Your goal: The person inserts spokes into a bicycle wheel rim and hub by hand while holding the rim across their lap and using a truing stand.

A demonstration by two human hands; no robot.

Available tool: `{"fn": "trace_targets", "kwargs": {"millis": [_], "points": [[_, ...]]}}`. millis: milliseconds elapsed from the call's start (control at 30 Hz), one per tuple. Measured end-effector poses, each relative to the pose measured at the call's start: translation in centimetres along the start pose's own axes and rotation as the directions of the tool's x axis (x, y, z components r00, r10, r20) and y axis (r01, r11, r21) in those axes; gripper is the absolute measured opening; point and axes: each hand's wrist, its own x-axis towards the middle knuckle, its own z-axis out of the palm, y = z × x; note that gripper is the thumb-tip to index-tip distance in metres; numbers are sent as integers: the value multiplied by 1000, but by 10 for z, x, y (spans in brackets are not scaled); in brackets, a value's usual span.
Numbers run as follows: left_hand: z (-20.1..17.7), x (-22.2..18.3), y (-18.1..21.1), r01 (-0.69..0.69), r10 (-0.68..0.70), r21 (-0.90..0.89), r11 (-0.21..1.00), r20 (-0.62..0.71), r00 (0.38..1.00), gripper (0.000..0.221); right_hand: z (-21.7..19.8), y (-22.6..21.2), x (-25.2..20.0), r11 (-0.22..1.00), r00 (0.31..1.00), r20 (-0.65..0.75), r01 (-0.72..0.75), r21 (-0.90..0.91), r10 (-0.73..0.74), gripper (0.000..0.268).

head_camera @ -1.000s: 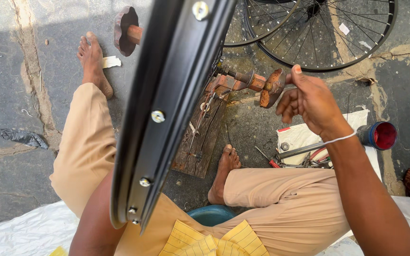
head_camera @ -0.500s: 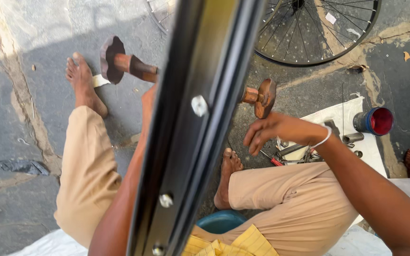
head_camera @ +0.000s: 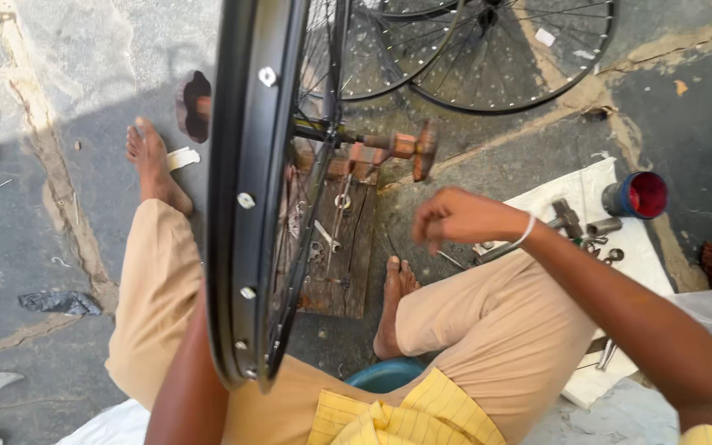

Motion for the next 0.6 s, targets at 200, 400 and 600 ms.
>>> {"fn": "trace_targets", "kwargs": {"millis": [200, 400, 600], "points": [[21, -76, 7, -138, 123, -36, 990, -273, 954, 49, -15, -2, 15, 963, 938, -221, 251, -99, -268, 40], [13, -24, 33, -548, 570, 166, 820, -156, 806, 52, -19, -51, 12, 939, 774, -579, 343, 42, -256, 23], [34, 47, -5, -130, 130, 11, 991, -221, 967, 40, 6, -41, 17, 894, 639, -625, 318, -316, -448, 30]]}}
